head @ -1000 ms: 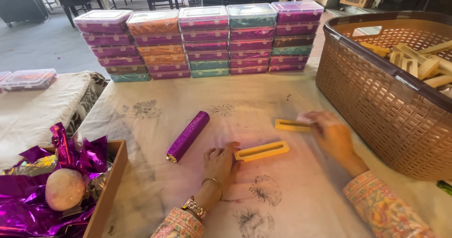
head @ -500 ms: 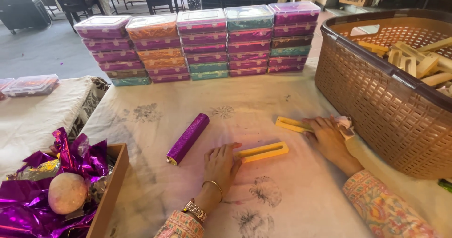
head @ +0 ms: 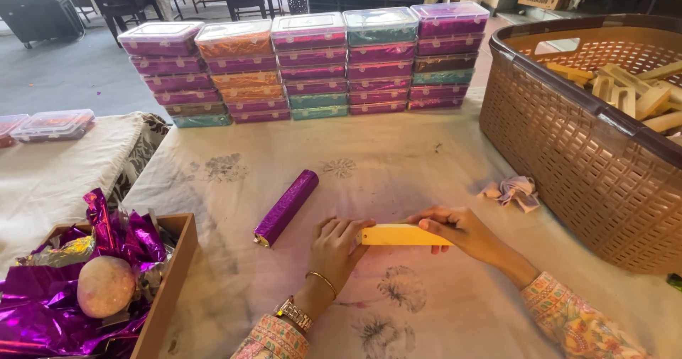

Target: The person wipes a yellow plastic mold with a cloth on a table. They then take a sheet of purple foil and wrap it around the mold, folding the edges to cover it completely.

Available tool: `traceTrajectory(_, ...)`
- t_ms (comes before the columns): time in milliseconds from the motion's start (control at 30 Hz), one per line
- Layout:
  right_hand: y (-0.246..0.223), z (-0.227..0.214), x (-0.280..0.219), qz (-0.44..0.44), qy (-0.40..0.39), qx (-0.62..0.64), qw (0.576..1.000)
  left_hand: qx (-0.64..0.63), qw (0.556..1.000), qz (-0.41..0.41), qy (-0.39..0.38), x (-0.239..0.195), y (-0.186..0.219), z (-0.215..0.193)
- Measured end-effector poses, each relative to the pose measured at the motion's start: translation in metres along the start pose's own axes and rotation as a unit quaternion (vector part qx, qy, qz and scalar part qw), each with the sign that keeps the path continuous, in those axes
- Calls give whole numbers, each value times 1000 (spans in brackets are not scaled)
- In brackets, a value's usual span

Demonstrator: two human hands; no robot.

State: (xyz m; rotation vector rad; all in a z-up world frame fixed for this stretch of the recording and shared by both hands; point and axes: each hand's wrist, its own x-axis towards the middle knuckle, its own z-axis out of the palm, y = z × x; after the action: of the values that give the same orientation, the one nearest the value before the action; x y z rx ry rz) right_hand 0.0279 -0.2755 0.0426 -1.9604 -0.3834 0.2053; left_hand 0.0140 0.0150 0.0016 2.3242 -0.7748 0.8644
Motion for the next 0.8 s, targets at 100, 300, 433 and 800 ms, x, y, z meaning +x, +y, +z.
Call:
traceTrajectory(100, 13, -6, 2, -13, 58, -19, 998, 23, 999, -48, -2, 4, 4, -3)
traceTrajectory(300, 29, -15, 11, -203, 58, -171, 962, 35, 974, -196, -104, 6, -7, 1)
traceTrajectory(433, 42, -11, 17, -98, 46, -93, 990, 17, 978, -185, -98, -1, -18, 13)
traceTrajectory(800, 43, -19, 16, -64, 27, -61, 996, -126, 966, -193, -116, -2, -39, 15)
